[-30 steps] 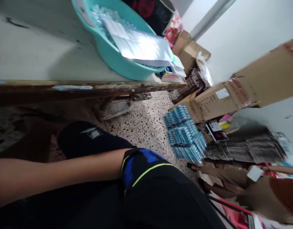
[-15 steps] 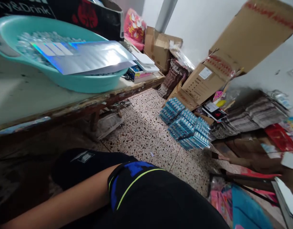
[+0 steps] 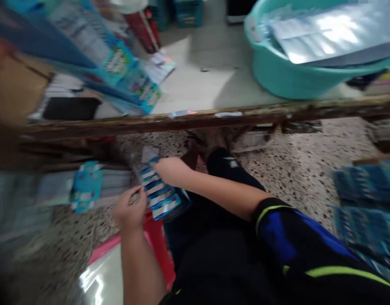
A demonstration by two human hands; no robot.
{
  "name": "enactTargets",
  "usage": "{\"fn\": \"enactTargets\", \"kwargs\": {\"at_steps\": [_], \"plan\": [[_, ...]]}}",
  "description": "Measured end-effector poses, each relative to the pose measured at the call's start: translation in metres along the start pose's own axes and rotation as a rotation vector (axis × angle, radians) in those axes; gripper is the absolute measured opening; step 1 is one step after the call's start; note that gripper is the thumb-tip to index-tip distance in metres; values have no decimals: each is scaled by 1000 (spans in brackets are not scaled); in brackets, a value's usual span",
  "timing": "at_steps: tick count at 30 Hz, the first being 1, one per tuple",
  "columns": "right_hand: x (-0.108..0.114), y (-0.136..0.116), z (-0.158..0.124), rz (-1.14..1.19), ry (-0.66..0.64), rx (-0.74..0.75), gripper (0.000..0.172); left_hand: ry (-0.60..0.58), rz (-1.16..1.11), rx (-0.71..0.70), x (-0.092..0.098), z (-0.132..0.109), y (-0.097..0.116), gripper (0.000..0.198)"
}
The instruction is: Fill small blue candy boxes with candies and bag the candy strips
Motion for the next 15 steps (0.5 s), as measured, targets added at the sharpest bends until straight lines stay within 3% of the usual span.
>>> {"fn": "enactTargets", "kwargs": {"at_steps": [2, 6, 10, 15], "plan": [[-8, 3, 0, -121, -35, 35, 18, -8, 56, -14, 4, -10, -10, 13], [-6, 7, 2, -151, -77, 63, 22, -61, -92, 153, -14, -25, -21, 25], [-5, 8, 8, -50, -81, 110, 24, 52, -275, 361, -31, -36, -34, 30], [-10, 5, 6, -196, -64, 184, 26, 115, -285, 402, -43, -39, -46, 37]]}}
Point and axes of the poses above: each hand's wrist, its own z-axis towards the middle knuckle, its own x-axis out of the back of the hand, y = z × x, the point moved 1 cm from there along z, towards the middle knuckle, and after that the axes turned 12 degrees about -z, right-handed, at the moved point
